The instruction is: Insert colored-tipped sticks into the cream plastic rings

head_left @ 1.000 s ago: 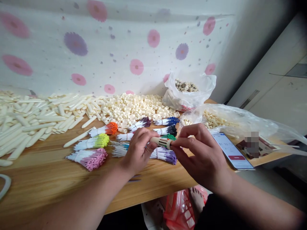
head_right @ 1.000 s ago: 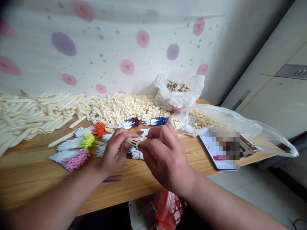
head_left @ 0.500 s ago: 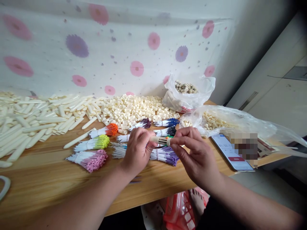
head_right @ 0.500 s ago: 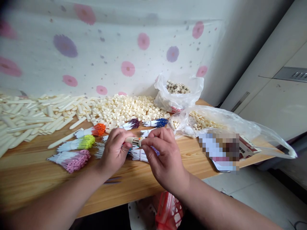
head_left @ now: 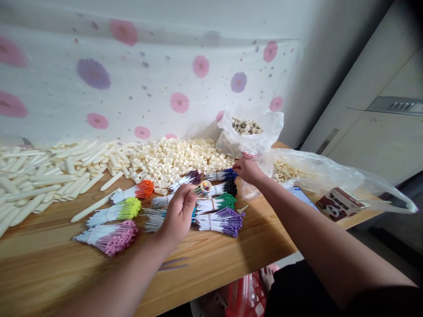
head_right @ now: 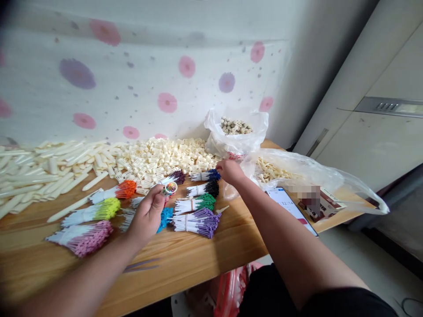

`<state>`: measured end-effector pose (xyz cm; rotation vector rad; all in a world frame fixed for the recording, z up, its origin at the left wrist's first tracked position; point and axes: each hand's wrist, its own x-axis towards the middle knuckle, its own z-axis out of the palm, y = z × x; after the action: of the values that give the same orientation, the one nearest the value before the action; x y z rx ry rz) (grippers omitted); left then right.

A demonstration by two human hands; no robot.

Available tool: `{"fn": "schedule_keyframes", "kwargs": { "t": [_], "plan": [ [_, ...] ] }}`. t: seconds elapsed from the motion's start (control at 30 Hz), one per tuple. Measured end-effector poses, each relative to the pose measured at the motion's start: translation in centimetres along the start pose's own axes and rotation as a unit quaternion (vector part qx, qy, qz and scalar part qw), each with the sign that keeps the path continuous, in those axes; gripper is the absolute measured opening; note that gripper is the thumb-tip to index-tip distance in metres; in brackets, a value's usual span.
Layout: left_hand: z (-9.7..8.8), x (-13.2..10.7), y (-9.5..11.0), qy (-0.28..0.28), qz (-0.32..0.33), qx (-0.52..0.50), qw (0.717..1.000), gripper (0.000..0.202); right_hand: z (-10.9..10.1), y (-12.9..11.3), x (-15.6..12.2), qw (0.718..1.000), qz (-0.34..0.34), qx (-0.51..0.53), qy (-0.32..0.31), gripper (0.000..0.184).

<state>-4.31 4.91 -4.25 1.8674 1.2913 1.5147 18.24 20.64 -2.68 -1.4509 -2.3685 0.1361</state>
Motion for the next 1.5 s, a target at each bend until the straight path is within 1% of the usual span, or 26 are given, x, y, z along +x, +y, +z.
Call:
{"fn": "schedule_keyframes", "kwargs": {
  "t": [0.17, 0.3, 0.4, 0.5, 0.6, 0.67, 0.77, 0.87, 0.97, 1.03, 1.2, 1.37, 1.5],
  "plan": [
    [-0.2, 0.1, -0.6, 0.001, -0.019, -0.003, 1.0, 0.041, 1.2, 0.0, 1.1, 0.996, -0.009, -0.057, -0.066, 0.013],
    [-0.1, -0.1, -1.5, -0.002, -0.032, -0.007, 0.999, 0.04, 2.0, -0.2, 1.6, 0.99, 0.005, -0.093, -0.109, 0.023],
    [0.0, -0.2, -2.2, 0.01, -0.044, -0.02, 0.999, 0.039, 2.4, -0.3, 1.9, 0.987, 0.012, -0.105, -0.122, 0.025],
    [0.0, -0.3, -2.8, 0.002, -0.055, -0.035, 0.998, 0.039, 2.5, -0.4, 1.8, 0.987, 0.01, -0.108, -0.117, 0.026],
    [0.0, -0.4, -2.7, 0.0, -0.062, -0.04, 0.997, 0.039, 2.4, -0.4, 1.6, 0.989, 0.0, -0.103, -0.108, 0.026],
    [0.0, -0.3, -2.4, 0.003, -0.058, -0.032, 0.998, 0.039, 2.4, -0.3, 1.4, 0.99, -0.008, -0.098, -0.101, 0.025],
    [-0.1, -0.1, -1.6, -0.01, -0.045, -0.016, 0.999, 0.04, 2.4, 0.0, 1.2, 0.992, -0.017, -0.089, -0.091, 0.025],
    [-0.1, 0.2, -0.8, -0.02, -0.035, -0.007, 0.999, 0.043, 2.2, 0.1, 1.2, 0.993, -0.041, -0.076, -0.082, 0.02],
    [-0.1, 0.2, -0.6, -0.017, -0.039, -0.001, 0.999, 0.045, 2.2, 0.1, 1.2, 0.993, -0.075, -0.063, -0.071, 0.016],
    [0.0, 0.2, -0.8, -0.015, -0.04, 0.0, 0.999, 0.045, 2.4, 0.0, 1.2, 0.993, -0.085, -0.058, -0.063, 0.015],
    [0.1, -0.1, -1.5, -0.006, -0.029, 0.001, 1.0, 0.042, 2.9, 0.1, 1.4, 0.994, -0.091, -0.041, -0.047, 0.013],
    [0.0, 0.0, -1.2, -0.014, -0.029, -0.006, 0.999, 0.044, 3.0, -0.1, 1.5, 0.993, -0.105, -0.011, -0.057, 0.01],
    [0.0, 0.1, -1.1, -0.008, -0.03, -0.007, 0.999, 0.044, 3.0, -0.1, 1.6, 0.995, -0.08, 0.018, -0.055, 0.007]
  ]
}}
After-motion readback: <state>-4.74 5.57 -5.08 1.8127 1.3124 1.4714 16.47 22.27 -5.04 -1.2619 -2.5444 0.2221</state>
